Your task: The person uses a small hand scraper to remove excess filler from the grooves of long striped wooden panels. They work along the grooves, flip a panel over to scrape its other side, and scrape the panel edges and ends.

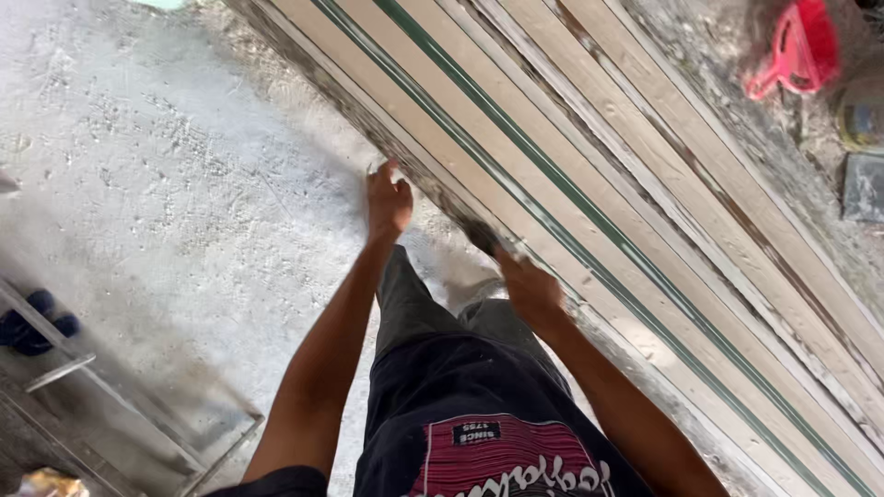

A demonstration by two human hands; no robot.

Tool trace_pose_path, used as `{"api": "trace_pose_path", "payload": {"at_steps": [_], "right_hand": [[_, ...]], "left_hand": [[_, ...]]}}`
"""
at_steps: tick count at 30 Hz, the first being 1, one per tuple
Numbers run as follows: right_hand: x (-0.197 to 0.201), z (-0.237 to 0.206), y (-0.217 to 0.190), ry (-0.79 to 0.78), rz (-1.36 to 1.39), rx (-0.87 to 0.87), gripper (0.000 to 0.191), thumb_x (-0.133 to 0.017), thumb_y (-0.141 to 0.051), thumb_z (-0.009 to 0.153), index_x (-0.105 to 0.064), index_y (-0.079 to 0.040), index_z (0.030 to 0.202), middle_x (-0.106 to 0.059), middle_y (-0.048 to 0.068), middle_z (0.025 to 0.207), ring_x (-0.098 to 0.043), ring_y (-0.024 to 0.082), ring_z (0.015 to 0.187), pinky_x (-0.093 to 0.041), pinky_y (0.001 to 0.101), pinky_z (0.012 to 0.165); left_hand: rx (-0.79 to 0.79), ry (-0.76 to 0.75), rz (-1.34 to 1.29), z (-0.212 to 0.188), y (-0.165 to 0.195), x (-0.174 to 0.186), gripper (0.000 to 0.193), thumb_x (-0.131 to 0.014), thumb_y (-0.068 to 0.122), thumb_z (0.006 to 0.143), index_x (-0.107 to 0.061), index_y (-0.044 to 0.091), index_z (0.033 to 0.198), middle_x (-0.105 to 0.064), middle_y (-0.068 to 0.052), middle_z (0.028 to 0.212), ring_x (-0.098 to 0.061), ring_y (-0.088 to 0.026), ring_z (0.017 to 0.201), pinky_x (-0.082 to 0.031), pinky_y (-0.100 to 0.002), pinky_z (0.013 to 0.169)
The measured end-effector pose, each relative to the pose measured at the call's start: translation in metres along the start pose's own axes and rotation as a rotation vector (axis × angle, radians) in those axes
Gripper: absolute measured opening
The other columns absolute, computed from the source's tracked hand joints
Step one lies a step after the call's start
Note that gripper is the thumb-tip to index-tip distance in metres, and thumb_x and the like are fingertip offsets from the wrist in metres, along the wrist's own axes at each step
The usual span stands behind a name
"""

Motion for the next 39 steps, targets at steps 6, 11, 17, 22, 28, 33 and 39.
{"api": "trace_pose_path", "payload": {"at_steps": [6,11,17,22,28,33,39], "right_hand": [[0.01,0.022,-0.024,0.011,-0.137,-0.129,0.052,-0.054,-0.02,0.101,-0.043,-0.023,0.152,-0.067,0.013,0.11,-0.074,0.034,0.077,-0.062,0.0471,0.063],[0.03,0.077,-0.068,-0.107,-0.146,-0.168,0.05,-0.055,-0.026,0.103,-0.042,-0.022,0.151,-0.065,0.013,0.111,-0.073,0.033,0.076,-0.061,0.0442,0.058],[0.034,0.068,-0.06,-0.106,-0.293,-0.069,0.052,-0.057,-0.028,0.102,-0.042,-0.03,0.152,-0.066,0.007,0.098,-0.07,0.023,0.071,-0.06,0.0405,0.052],[0.039,0.063,-0.059,-0.025,-0.238,0.031,0.052,-0.06,-0.027,0.099,-0.048,-0.026,0.149,-0.066,0.006,0.09,-0.067,0.023,0.062,-0.056,0.0383,0.048],[0.04,0.063,-0.07,-0.068,-0.173,-0.09,0.047,-0.052,-0.032,0.106,-0.044,-0.03,0.152,-0.066,0.007,0.089,-0.066,0.022,0.059,-0.057,0.0399,0.043],[0.029,0.064,-0.077,0.043,-0.191,-0.058,0.055,-0.055,-0.03,0.099,-0.042,-0.024,0.152,-0.067,0.011,0.087,-0.063,0.023,0.05,-0.055,0.0388,0.04],[0.009,0.095,-0.11,0.154,0.606,-0.226,0.042,-0.049,-0.026,0.106,-0.047,-0.013,0.146,-0.062,0.008,0.071,-0.059,0.021,0.053,-0.054,0.0415,0.044]], "left_hand": [[-0.129,0.002,-0.126,0.025,-0.021,0.011,0.039,-0.051,0.007,0.098,-0.051,-0.007,0.134,-0.059,-0.027,0.122,-0.059,-0.041,0.115,-0.048,-0.05,0.1],[-0.033,-0.003,-0.242,0.073,-0.036,0.034,0.031,-0.052,0.006,0.096,-0.055,-0.001,0.126,-0.064,-0.022,0.117,-0.064,-0.036,0.111,-0.051,-0.046,0.098],[0.27,-0.197,-0.263,0.096,-0.038,0.039,0.041,-0.052,0.009,0.096,-0.049,0.002,0.137,-0.064,-0.02,0.1,-0.064,-0.031,0.093,-0.052,-0.045,0.087],[0.035,-0.052,-0.248,0.092,-0.036,0.045,0.041,-0.052,0.005,0.095,-0.052,0.004,0.136,-0.064,-0.018,0.11,-0.064,-0.028,0.1,-0.051,-0.043,0.09],[0.27,-0.169,-0.257,0.1,-0.047,0.044,0.041,-0.051,0.008,0.096,-0.05,0.003,0.136,-0.066,-0.018,0.111,-0.066,-0.028,0.103,-0.052,-0.041,0.093],[0.169,-0.085,-0.368,0.106,-0.054,0.049,0.044,-0.047,0.005,0.093,-0.048,0.001,0.137,-0.063,-0.02,0.119,-0.065,-0.028,0.105,-0.054,-0.041,0.089],[0.122,0.001,-0.196,0.103,-0.058,0.058,0.038,-0.056,0.012,0.096,-0.054,0.001,0.133,-0.065,-0.022,0.114,-0.066,-0.031,0.1,-0.054,-0.042,0.088]]}}
Point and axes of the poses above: each hand's wrist, its own z-axis towards the middle knuckle, its own x-axis out of the back of the hand, y = z × x, the point moved 2 cm from there along z, towards the middle knuckle
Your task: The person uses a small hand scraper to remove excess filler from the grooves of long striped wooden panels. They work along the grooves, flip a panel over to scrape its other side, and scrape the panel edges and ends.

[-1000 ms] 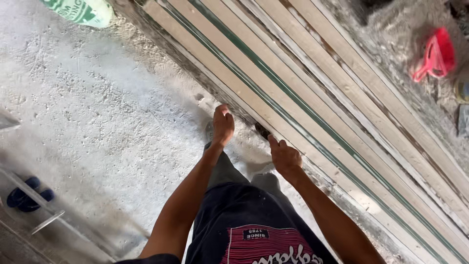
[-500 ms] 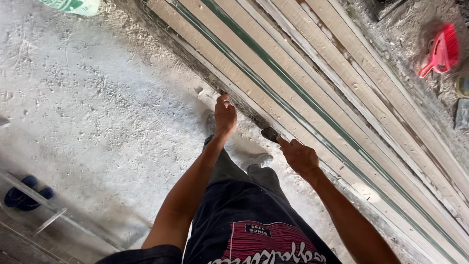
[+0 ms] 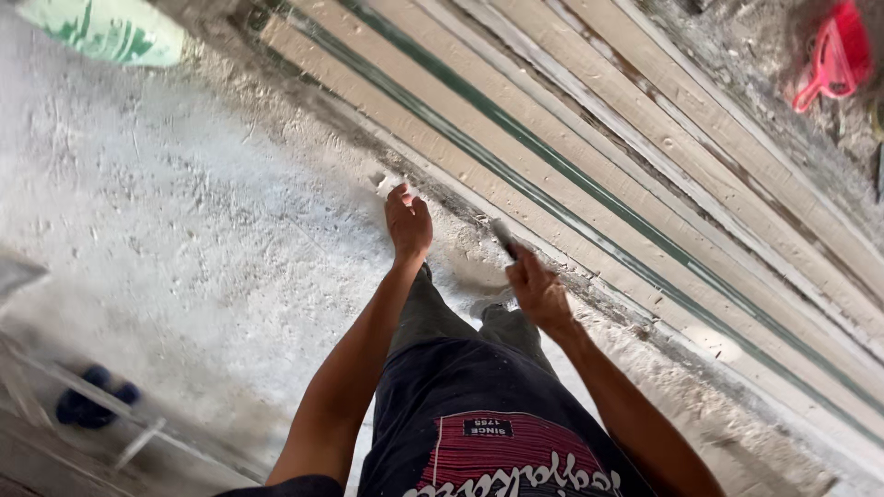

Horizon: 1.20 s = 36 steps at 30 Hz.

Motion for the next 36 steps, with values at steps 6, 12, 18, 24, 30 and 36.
{"api": "trace_pose_path", "payload": {"at_steps": [6,12,18,24,30,36], "right_hand": [[-0.031,-0.061,0.029,0.338,0.659,-0.207,0.037,-0.048,-0.028,0.106,-0.048,-0.011,0.14,-0.061,0.0,0.072,-0.054,0.014,0.048,-0.043,0.033,0.038],[-0.003,-0.135,0.112,1.17,1.411,-0.846,0.036,-0.039,-0.037,0.105,-0.039,-0.025,0.14,-0.052,0.002,0.065,-0.049,0.016,0.046,-0.047,0.0373,0.039],[0.022,-0.059,0.096,1.223,1.822,-0.907,0.047,-0.035,-0.056,0.112,-0.029,-0.011,0.122,-0.044,-0.002,0.057,-0.041,0.014,0.041,-0.031,0.0344,0.031],[0.072,-0.156,0.216,1.4,1.276,-0.887,0.04,-0.041,-0.046,0.112,-0.037,-0.022,0.144,-0.048,-0.001,0.066,-0.044,0.011,0.043,-0.036,0.033,0.032],[0.109,-0.275,0.319,1.104,1.572,-0.956,0.04,-0.046,-0.045,0.105,-0.047,-0.031,0.142,-0.036,-0.003,0.057,-0.033,0.011,0.036,-0.023,0.0324,0.029],[0.102,-0.214,0.294,1.348,1.223,-0.913,0.05,-0.043,-0.041,0.107,-0.042,-0.015,0.15,-0.049,0.013,0.11,-0.048,0.026,0.093,-0.034,0.0361,0.08]], "left_hand": [[0.186,-0.452,0.087,-0.011,0.011,-0.041,0.034,-0.062,0.03,0.097,-0.058,0.002,0.116,-0.075,-0.016,0.093,-0.075,-0.027,0.081,-0.057,-0.04,0.076],[-0.212,-0.549,0.35,-0.06,0.035,-0.077,0.031,-0.068,0.031,0.098,-0.061,0.002,0.107,-0.074,-0.014,0.082,-0.073,-0.029,0.077,-0.055,-0.041,0.073],[-0.389,-0.78,0.321,-0.112,0.074,-0.131,0.033,-0.07,0.022,0.094,-0.06,0.002,0.118,-0.069,-0.01,0.079,-0.068,-0.024,0.071,-0.054,-0.039,0.068],[-0.431,-0.855,0.345,-0.143,0.09,-0.17,0.031,-0.07,0.021,0.095,-0.061,0.002,0.119,-0.068,-0.009,0.085,-0.067,-0.02,0.075,-0.057,-0.036,0.071],[-0.795,-0.908,0.407,-0.236,0.084,-0.237,0.03,-0.07,0.016,0.093,-0.061,0.001,0.118,-0.067,-0.017,0.104,-0.066,-0.031,0.096,-0.055,-0.042,0.084],[-0.995,-1.102,0.348,-0.375,0.125,-0.342,0.038,-0.068,0.014,0.091,-0.06,0.0,0.124,-0.064,-0.024,0.119,-0.058,-0.042,0.114,-0.047,-0.049,0.099]]}}
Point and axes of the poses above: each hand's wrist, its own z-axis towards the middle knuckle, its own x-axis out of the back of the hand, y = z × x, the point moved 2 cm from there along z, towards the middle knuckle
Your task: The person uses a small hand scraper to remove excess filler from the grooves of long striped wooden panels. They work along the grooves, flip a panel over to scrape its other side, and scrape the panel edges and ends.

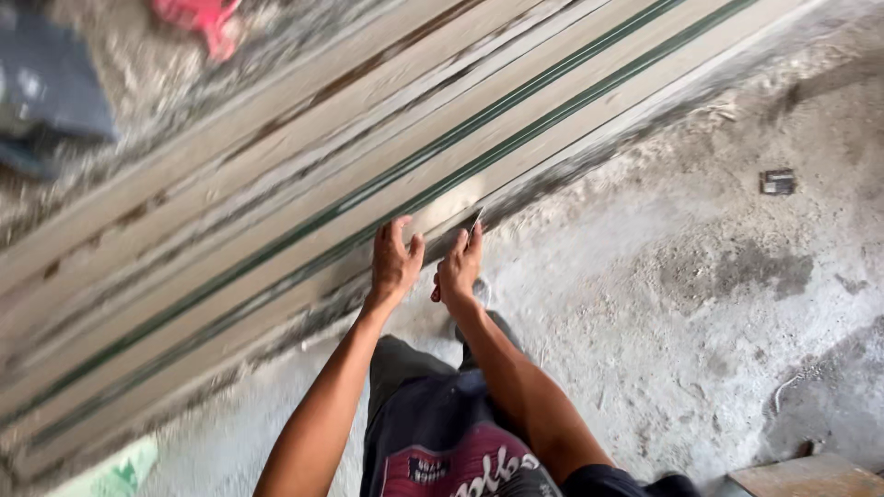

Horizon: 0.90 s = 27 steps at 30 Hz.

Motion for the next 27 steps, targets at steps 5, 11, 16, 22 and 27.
{"api": "trace_pose_path", "payload": {"at_steps": [5,11,16,22,27], "right_hand": [[0.122,0.162,-0.052,0.201,-0.032,0.194,0.059,-0.045,-0.039,0.111,-0.036,0.001,0.153,-0.047,0.026,0.154,-0.048,0.038,0.14,-0.037,0.0449,0.119],[0.197,0.236,-0.085,0.025,0.155,-0.007,0.058,-0.035,-0.047,0.11,-0.043,-0.005,0.15,-0.049,0.014,0.102,-0.042,0.025,0.079,-0.037,0.0398,0.064],[0.134,0.175,-0.056,0.126,-0.029,-0.019,0.056,-0.037,-0.034,0.108,-0.033,-0.01,0.158,-0.046,0.024,0.153,-0.044,0.039,0.142,-0.036,0.0426,0.115],[0.29,0.37,-0.108,0.039,0.025,-0.336,0.032,-0.038,-0.043,0.109,-0.045,-0.013,0.105,-0.04,0.002,0.059,-0.037,0.017,0.04,-0.028,0.0377,0.031],[0.337,0.453,-0.131,0.128,0.242,-0.178,0.028,-0.039,-0.041,0.11,-0.043,-0.015,0.102,-0.045,0.007,0.059,-0.041,0.022,0.039,-0.03,0.043,0.031]], "left_hand": [[-0.038,-0.064,0.03,0.059,0.043,-0.022,0.039,-0.067,0.018,0.094,-0.059,0.001,0.128,-0.062,-0.022,0.125,-0.057,-0.04,0.119,-0.047,-0.048,0.103],[-0.062,-0.151,0.152,0.112,0.068,-0.074,0.045,-0.07,0.022,0.089,-0.059,0.002,0.128,-0.06,-0.02,0.129,-0.053,-0.039,0.123,-0.041,-0.052,0.107],[-0.206,-0.193,0.145,0.174,0.116,-0.139,0.052,-0.072,0.025,0.089,-0.055,0.002,0.134,-0.054,-0.023,0.137,-0.049,-0.042,0.131,-0.038,-0.051,0.111],[-0.264,-0.209,0.249,0.243,0.15,-0.193,0.071,-0.076,0.034,0.088,-0.047,0.002,0.145,-0.045,-0.026,0.149,-0.041,-0.046,0.136,-0.032,-0.057,0.115],[-0.19,-0.276,0.385,0.281,0.187,-0.251,0.082,-0.074,0.042,0.085,-0.041,0.005,0.151,-0.031,-0.028,0.158,-0.026,-0.051,0.144,-0.026,-0.067,0.112]]}}
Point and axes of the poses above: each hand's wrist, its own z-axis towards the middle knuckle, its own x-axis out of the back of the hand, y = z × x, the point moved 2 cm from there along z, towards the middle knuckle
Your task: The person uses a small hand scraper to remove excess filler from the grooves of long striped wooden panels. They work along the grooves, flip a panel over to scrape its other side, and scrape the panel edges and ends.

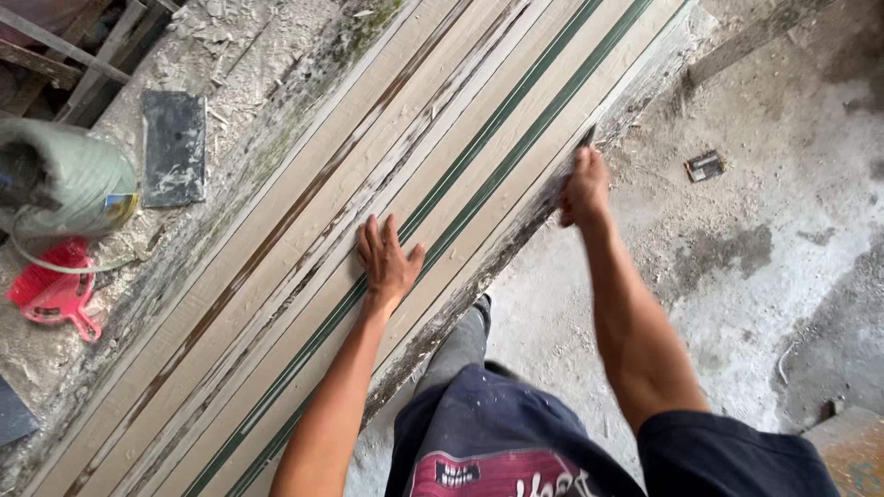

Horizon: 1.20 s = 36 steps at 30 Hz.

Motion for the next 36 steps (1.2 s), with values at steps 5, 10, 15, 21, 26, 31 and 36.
{"api": "trace_pose_path", "payload": {"at_steps": [5,10,15,21,26,31,36], "right_hand": [[-0.049,-0.067,0.081,0.127,-0.219,0.336,0.038,-0.042,-0.034,0.117,-0.057,0.0,0.127,-0.066,0.022,0.101,-0.064,0.033,0.091,-0.051,0.0439,0.08],[0.021,0.032,0.023,0.016,-0.377,0.226,0.044,-0.038,-0.038,0.122,-0.053,0.003,0.131,-0.063,0.008,0.079,-0.061,0.012,0.064,-0.053,0.0301,0.053],[0.096,0.166,-0.074,-0.07,-0.084,0.031,0.026,-0.038,-0.032,0.112,-0.05,-0.01,0.115,-0.047,0.0,0.064,-0.045,0.012,0.047,-0.039,0.0306,0.037],[0.087,0.179,-0.05,0.114,-0.101,0.354,0.043,-0.047,-0.028,0.112,-0.05,-0.003,0.147,-0.057,0.004,0.085,-0.053,0.012,0.067,-0.047,0.0313,0.056],[0.175,0.303,-0.128,-0.146,-0.307,0.071,0.044,-0.035,-0.039,0.115,-0.055,-0.003,0.13,-0.051,0.003,0.073,-0.043,0.012,0.054,-0.04,0.0315,0.044],[0.263,0.45,-0.254,-0.183,-0.298,0.066,0.036,-0.057,-0.044,0.104,-0.058,-0.017,0.127,-0.054,0.004,0.067,-0.048,0.013,0.047,-0.04,0.0293,0.036],[0.217,0.47,-0.25,-0.271,-0.292,0.068,0.03,-0.07,-0.037,0.101,-0.068,-0.007,0.1,-0.074,-0.007,0.08,-0.053,0.005,0.052,-0.046,0.0249,0.042]], "left_hand": [[0.003,-0.04,0.051,0.058,0.048,-0.025,0.089,-0.072,0.049,0.086,-0.035,0.007,0.155,-0.024,-0.03,0.16,-0.021,-0.053,0.146,-0.022,-0.071,0.112],[-0.008,-0.188,0.022,0.098,0.089,-0.053,0.095,-0.071,0.051,0.085,-0.029,0.01,0.159,-0.018,-0.031,0.163,-0.016,-0.055,0.148,-0.018,-0.07,0.114],[0.03,-0.323,0.088,0.121,0.154,-0.076,0.109,-0.074,0.062,0.079,-0.022,0.017,0.162,-0.002,-0.039,0.162,-0.002,-0.059,0.15,-0.009,-0.077,0.111],[0.232,-0.538,0.163,0.161,0.226,-0.102,0.132,-0.071,0.077,0.073,-0.001,0.013,0.164,0.018,-0.051,0.154,0.021,-0.069,0.141,0.001,-0.085,0.104],[0.506,-0.635,0.159,0.194,0.259,-0.123,0.149,-0.068,0.087,0.068,0.013,0.003,0.16,0.029,-0.052,0.15,0.032,-0.068,0.138,0.008,-0.082,0.106],[0.602,-0.674,0.131,0.202,0.268,-0.123,0.158,-0.067,0.091,0.063,0.024,0.003,0.158,0.035,-0.05,0.147,0.039,-0.065,0.136,0.015,-0.079,0.106],[0.682,-0.735,0.194,0.203,0.266,-0.125,0.162,-0.068,0.093,0.059,0.026,0.005,0.157,0.037,-0.047,0.15,0.04,-0.062,0.137,0.016,-0.075,0.109]]}}
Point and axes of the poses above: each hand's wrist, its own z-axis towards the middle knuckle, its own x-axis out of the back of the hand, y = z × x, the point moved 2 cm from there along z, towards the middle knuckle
